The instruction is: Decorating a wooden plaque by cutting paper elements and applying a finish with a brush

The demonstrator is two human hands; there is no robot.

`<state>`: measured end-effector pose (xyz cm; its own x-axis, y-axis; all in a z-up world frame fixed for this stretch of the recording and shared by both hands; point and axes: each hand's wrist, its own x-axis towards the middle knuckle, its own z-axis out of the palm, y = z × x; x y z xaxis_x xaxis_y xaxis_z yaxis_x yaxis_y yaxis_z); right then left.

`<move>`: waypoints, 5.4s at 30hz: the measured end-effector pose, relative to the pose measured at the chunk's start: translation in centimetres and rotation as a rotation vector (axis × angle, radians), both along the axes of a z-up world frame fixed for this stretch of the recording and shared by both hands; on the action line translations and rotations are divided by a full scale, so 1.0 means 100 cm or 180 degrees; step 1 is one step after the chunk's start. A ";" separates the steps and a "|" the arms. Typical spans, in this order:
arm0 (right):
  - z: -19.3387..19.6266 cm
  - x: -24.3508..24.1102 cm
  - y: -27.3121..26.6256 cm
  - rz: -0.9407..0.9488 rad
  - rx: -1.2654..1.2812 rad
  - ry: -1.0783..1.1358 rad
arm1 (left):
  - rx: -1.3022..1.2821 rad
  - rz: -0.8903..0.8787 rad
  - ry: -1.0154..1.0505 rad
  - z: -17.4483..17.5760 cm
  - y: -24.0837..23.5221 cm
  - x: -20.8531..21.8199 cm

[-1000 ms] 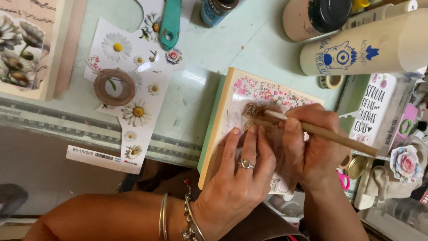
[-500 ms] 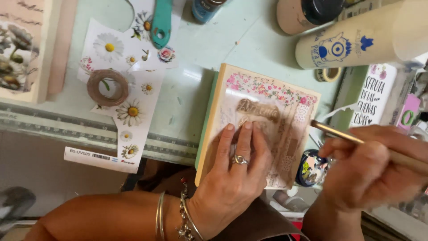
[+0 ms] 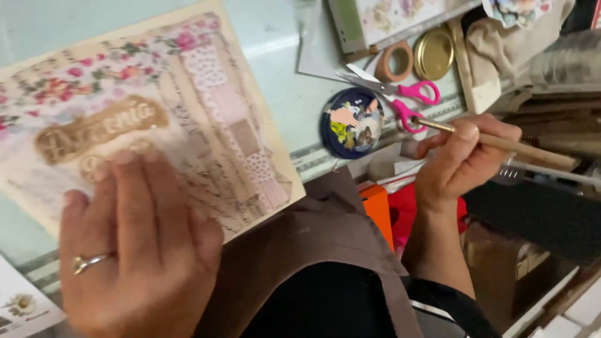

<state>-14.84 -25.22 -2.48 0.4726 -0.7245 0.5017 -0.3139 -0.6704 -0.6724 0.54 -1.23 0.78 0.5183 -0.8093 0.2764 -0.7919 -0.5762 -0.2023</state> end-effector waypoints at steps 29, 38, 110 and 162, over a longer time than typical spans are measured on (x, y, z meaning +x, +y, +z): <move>-0.028 -0.025 -0.006 0.0723 -0.0682 0.1265 | -0.0396 -0.0039 0.0271 -0.003 -0.005 -0.005; -0.015 -0.006 0.012 0.0614 0.0201 0.0829 | -0.0537 0.0036 0.0240 -0.002 -0.005 -0.003; 0.031 0.166 0.107 0.2990 -0.0821 0.0913 | -0.0598 0.0615 0.0351 -0.007 0.015 0.000; 0.028 0.168 0.107 0.3406 -0.0693 0.0768 | -0.0648 0.0638 0.0341 -0.007 0.015 0.000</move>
<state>1.99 -14.51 0.36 0.9020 0.2059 0.3795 0.3889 -0.7692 -0.5070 0.54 0.26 0.06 0.6971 -0.6215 0.3574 -0.6688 -0.7433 0.0119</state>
